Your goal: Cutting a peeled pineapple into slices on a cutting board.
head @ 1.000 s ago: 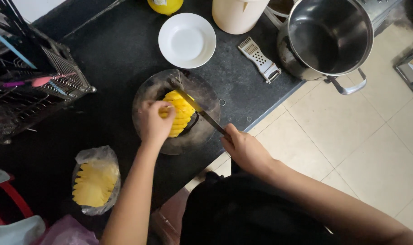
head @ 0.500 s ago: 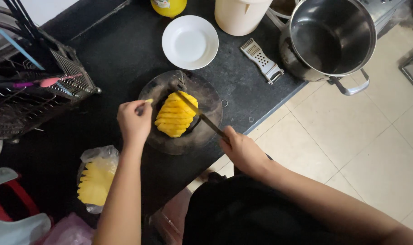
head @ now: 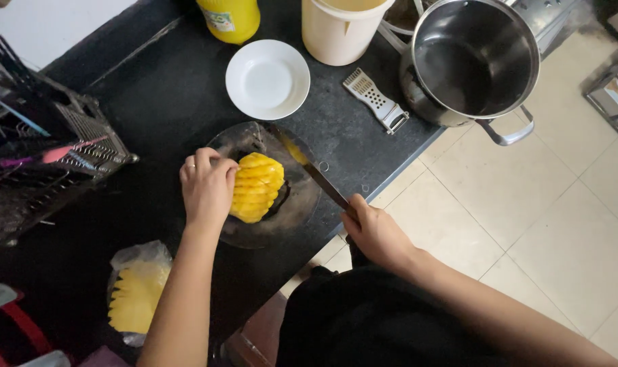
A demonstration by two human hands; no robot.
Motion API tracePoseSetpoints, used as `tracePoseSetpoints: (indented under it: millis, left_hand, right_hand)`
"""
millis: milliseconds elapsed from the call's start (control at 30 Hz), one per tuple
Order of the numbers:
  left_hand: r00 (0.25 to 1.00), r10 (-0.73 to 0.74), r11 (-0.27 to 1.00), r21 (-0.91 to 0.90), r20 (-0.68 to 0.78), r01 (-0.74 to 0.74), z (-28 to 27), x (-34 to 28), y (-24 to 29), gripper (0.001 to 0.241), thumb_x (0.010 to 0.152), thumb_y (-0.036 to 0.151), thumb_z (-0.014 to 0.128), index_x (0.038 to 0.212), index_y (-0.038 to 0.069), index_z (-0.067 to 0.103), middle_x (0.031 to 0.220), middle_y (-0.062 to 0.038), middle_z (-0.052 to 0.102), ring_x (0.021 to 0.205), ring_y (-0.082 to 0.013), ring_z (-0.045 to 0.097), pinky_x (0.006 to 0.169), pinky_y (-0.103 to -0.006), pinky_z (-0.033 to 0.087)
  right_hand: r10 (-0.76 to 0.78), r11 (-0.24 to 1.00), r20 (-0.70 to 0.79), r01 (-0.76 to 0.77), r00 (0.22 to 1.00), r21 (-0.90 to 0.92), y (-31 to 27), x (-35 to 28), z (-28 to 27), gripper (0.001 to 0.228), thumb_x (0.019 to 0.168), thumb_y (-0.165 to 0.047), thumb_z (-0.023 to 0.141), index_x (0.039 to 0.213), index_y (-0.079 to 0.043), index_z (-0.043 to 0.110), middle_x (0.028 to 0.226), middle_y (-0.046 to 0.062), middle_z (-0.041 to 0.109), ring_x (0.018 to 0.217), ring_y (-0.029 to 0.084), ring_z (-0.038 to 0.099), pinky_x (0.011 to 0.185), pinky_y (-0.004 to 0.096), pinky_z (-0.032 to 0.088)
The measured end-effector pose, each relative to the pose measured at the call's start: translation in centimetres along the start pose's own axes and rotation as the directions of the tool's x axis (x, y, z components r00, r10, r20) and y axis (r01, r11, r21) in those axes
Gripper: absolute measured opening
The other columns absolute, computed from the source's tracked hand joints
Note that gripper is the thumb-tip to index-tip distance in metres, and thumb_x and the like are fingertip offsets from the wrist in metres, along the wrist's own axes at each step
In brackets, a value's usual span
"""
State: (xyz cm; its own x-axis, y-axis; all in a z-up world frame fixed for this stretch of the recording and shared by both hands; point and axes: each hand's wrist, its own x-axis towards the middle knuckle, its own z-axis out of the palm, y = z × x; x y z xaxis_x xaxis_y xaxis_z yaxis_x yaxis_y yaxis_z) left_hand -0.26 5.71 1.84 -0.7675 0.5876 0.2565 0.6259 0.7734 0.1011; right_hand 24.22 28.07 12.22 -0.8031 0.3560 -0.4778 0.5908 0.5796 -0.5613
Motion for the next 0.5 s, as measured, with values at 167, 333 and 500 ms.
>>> tracePoseSetpoints:
  millis: [167,333,500]
  left_hand:
    - [1.0,0.012,0.998,-0.07,0.0,-0.012,-1.2,0.7,0.5,0.019,0.087,0.032,0.081,0.103,0.035,0.072,0.116,0.003,0.054,0.114,-0.0272,0.058,0.098,-0.0419,0.05]
    - [0.992,-0.123,0.949,-0.29,0.016,0.122,-4.2,0.1,1.3,0.018,0.103,0.023,0.072,0.121,0.026,0.071,0.116,-0.002,0.057,0.108,-0.0284,0.063,0.091,-0.0419,0.053]
    - [0.935,-0.306,0.83,-0.432,0.177,0.353,-3.5,-2.9,1.4,0.009,0.102,0.019,0.071,0.11,0.013,0.073,0.104,-0.006,0.063,0.101,-0.0305,0.07,0.085,-0.0404,0.058]
  right_hand:
    - [-0.004,1.0,0.002,0.004,1.0,0.0,0.5,0.3,-0.1,0.024,0.101,-0.033,0.057,0.112,-0.012,0.052,0.092,0.028,0.073,0.09,0.053,0.073,0.078,0.062,0.06]
    - [-0.053,0.997,0.038,0.056,0.998,-0.062,0.6,0.6,0.6,0.025,0.101,-0.035,0.059,0.11,-0.012,0.052,0.092,0.027,0.073,0.089,0.051,0.073,0.076,0.062,0.06]
    - [-0.134,0.981,0.111,0.148,0.985,-0.126,0.0,0.5,2.0,0.022,0.099,-0.03,0.057,0.114,-0.015,0.052,0.093,0.025,0.073,0.086,0.052,0.073,0.075,0.063,0.06]
